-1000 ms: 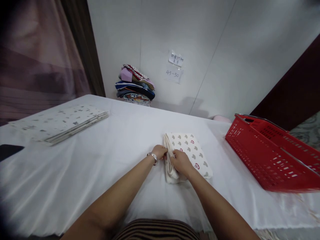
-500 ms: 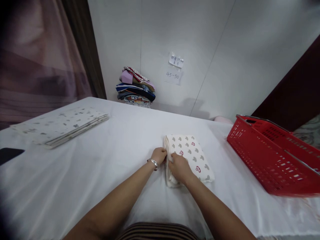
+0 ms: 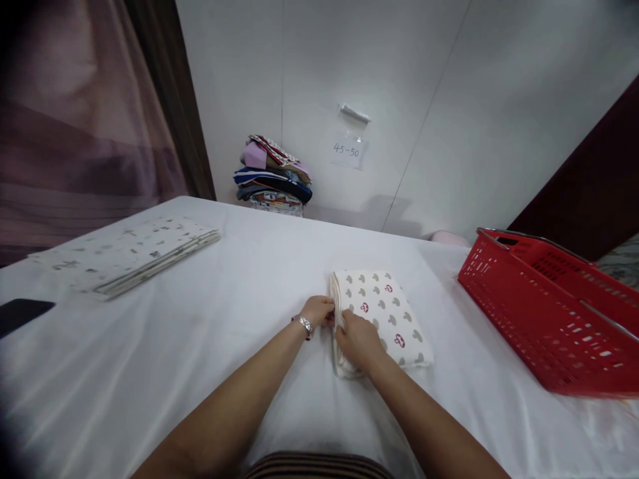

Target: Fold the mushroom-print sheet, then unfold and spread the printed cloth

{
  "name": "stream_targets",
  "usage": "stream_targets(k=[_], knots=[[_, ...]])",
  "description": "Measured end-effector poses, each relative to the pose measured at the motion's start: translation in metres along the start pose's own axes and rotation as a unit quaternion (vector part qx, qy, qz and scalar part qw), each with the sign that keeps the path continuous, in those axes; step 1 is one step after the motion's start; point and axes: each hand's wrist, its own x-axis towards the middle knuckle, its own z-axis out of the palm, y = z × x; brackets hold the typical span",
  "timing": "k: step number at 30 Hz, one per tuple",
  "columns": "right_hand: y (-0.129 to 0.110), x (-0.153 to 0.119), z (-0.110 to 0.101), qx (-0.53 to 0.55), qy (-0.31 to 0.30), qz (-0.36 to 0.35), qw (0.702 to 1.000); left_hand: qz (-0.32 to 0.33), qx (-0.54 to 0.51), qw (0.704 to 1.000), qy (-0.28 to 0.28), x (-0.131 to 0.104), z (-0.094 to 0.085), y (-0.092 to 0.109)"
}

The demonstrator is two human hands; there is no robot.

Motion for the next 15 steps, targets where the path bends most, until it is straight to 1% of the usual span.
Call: stream_targets(k=[5,8,11,15], knots=[[0.000,-0.002,0.000,0.008,0.007,-0.013,1.000,0.031,-0.004,0.999,0.023,0.002,0.001,-0.004],[-0.002,-0.003,0.000,-0.001,0.000,-0.011,1.000,0.045,0.005,0.998,0.034,0.004,0.002,-0.007],[-0.005,-0.003,0.000,-0.020,-0.008,-0.012,1.000,0.059,0.022,0.997,0.036,0.006,0.002,-0.009],[-0.007,-0.003,-0.001,-0.039,-0.010,-0.024,0.999,0.095,0.066,0.992,0.041,0.006,0.000,-0.010]])
